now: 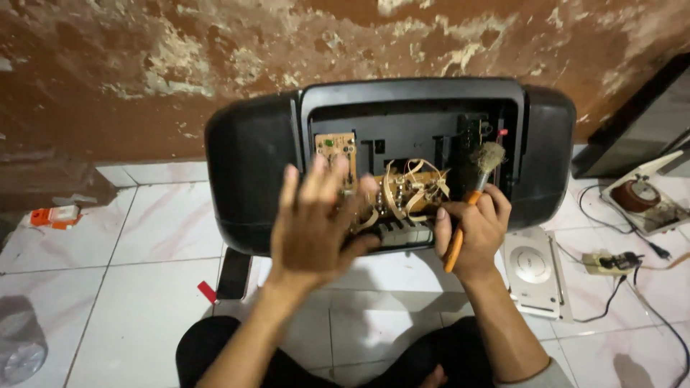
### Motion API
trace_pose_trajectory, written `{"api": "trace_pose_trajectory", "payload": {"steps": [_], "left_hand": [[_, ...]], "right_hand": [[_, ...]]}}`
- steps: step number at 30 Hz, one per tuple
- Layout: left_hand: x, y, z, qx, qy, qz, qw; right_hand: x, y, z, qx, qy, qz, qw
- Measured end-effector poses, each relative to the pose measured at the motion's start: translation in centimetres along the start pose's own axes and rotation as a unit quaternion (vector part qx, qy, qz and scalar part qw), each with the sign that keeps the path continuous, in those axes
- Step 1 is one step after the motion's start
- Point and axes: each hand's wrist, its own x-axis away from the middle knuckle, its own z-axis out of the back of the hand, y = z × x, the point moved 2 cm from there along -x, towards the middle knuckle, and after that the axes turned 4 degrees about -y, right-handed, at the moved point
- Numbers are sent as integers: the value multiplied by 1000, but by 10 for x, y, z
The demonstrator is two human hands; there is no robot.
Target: The person works on a boombox radio with its back cover removed, resting on the floor. They use a brush to dust the internal circuit boards and belt mechanism, use a screwdriver on internal parts, and press and reposition components and boards inside the casing.
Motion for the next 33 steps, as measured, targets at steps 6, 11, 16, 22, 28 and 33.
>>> {"api": "trace_pose_trajectory", "payload": {"steps": [6, 11, 16, 22, 28, 33], "left_hand": [[4, 38, -12, -16, 85, -77, 993], [-8, 40, -6, 6, 66, -79, 995], [-6, 45, -16, -46, 121, -71, 989], [-2, 42, -16, -56, 130, -65, 988], [4, 46, -13, -110, 34, -32, 993], [4, 44, -16, -67, 15, -30, 997]], "right_hand": [[10, 24, -16, -32, 67, 69, 995], [10, 23, -16, -34, 67, 63, 995], [9, 22, -12, -41, 52, 64, 996], [11, 19, -10, -43, 43, 49, 997], [0, 7, 11, -291, -32, -94, 951], [-17, -13, 52, -490, -35, -172, 854]]}}
